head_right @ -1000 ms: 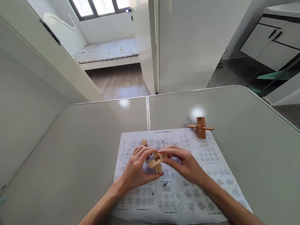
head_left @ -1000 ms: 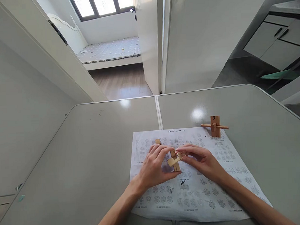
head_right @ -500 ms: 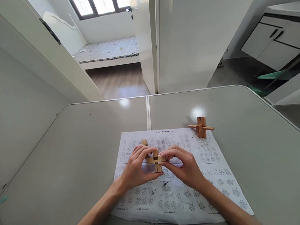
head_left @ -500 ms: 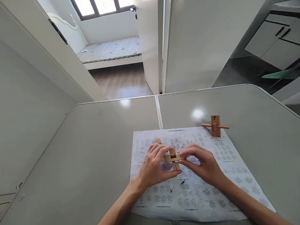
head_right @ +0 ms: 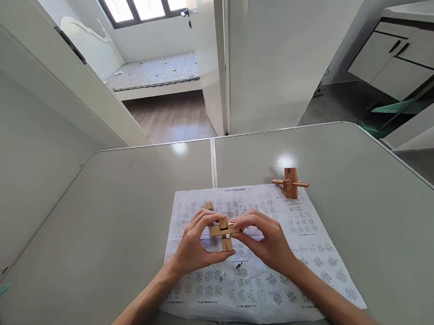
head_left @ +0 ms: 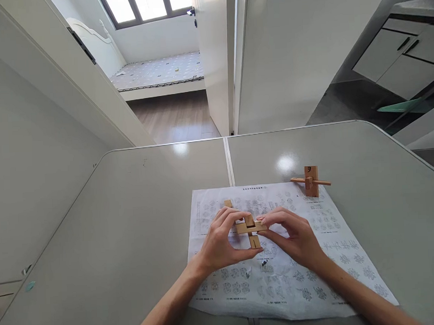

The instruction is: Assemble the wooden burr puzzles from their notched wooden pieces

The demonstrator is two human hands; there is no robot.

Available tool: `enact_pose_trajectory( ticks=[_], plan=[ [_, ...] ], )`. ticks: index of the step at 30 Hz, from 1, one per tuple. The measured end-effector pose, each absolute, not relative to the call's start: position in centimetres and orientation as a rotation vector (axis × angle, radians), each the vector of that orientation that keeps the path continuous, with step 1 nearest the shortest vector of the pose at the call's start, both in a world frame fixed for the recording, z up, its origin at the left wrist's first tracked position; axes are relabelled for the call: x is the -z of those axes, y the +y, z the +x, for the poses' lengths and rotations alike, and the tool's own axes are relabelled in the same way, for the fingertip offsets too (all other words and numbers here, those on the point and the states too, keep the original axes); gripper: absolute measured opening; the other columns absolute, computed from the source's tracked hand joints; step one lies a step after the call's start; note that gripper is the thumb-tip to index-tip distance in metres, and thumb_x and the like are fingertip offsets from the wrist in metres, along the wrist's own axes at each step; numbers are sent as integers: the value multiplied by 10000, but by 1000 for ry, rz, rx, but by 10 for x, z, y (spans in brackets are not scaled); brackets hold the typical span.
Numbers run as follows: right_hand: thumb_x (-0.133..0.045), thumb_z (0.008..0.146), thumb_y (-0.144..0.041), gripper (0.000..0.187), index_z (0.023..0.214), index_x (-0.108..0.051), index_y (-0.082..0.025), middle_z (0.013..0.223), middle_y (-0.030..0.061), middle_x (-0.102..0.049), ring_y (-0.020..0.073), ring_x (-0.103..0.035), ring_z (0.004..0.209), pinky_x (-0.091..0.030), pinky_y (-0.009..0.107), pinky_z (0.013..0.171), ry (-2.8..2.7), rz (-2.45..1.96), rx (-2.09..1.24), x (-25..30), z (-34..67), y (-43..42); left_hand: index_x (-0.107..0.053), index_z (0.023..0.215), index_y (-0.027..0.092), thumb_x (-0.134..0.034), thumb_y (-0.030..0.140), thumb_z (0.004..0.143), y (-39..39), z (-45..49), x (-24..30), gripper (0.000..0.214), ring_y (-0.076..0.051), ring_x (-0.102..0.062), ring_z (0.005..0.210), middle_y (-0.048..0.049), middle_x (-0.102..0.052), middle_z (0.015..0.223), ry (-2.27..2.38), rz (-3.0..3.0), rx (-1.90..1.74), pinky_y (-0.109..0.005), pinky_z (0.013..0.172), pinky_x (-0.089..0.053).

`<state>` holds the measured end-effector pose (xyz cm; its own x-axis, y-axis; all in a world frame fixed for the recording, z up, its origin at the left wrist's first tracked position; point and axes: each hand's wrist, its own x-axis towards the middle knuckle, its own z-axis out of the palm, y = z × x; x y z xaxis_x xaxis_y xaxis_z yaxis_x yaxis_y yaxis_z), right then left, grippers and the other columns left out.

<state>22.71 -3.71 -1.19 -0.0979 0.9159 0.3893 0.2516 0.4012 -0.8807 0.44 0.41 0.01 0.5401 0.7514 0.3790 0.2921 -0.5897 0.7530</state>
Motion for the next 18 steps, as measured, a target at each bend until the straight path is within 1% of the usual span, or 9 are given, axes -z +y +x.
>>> enact_pose_trajectory(
  ticks=[2,4,6,8,10,12,14,16,18],
  plan=[
    [-779,944,-265,121,1049,-725,-292,1009,59,-773,266,-761,959,-676,442,824,-1550,-1059,-822,13,228,-37,-599,1306,262,-915,403,749,4,5,-2,655,-267,-671,1083,-92,-701,1212,851,2043,-899,-420,955,-579],
    [-788,938,-263,134,1054,-728,-294,1015,58,-769,257,-760,952,-678,425,814,-1505,-1053,-834,12,228,-37,-591,1306,259,-930,392,734,3,5,-4,679,-239,-682,995,-92,-696,1211,866,1917,-856,-380,878,-600],
    [-790,937,-258,131,1048,-730,-295,1007,57,-767,252,-760,946,-677,410,799,-1475,-1054,-827,11,227,-39,-569,1323,250,-932,381,734,1,5,-5,704,-192,-675,848,-83,-706,1139,846,1772,-805,-341,794,-606],
    [-788,938,-252,122,1038,-730,-292,996,59,-767,258,-761,952,-675,411,798,-1466,-1055,-814,9,227,-41,-522,1382,244,-908,386,767,-1,6,-6,740,-158,-659,746,-60,-710,1021,789,1636,-733,-305,727,-600],
    [-782,942,-235,135,1051,-728,-293,995,60,-766,264,-758,969,-669,421,815,-1491,-1048,-798,8,227,-42,-472,1439,240,-821,428,864,-4,6,-6,699,-139,-645,676,-30,-695,901,730,1537,-669,-271,663,-579],
    [-770,950,-211,175,1090,-718,-302,1016,58,-763,260,-752,977,-661,422,828,-1538,-1034,-789,8,227,-43,-453,1459,225,-648,508,989,-6,7,-4,582,-123,-610,596,-6,-657,792,696,1463,-637,-234,577,-530],
    [-757,959,-215,205,1133,-702,-310,1038,58,-754,256,-740,974,-649,423,839,-1590,-1027,-785,8,226,-42,-459,1457,205,-467,553,1065,-8,9,-1,523,-113,-564,532,11,-613,710,694,1422,-627,-217,524,-484],
    [-746,969,-268,206,1163,-685,-304,1069,70,-735,262,-722,985,-634,425,842,-1640,-1041,-794,8,226,-41,-468,1453,195,-400,566,1084,-8,10,1,528,-112,-532,512,27,-578,659,723,1434,-627,-211,511,-461],
    [-715,987,-340,199,1175,-670,-288,1094,81,-711,260,-704,969,-620,408,814,-1667,-1069,-824,8,225,-41,-477,1448,195,-409,559,1085,-8,11,1,518,-113,-523,531,30,-571,667,756,1484,-633,-209,526,-456]
  ],
)
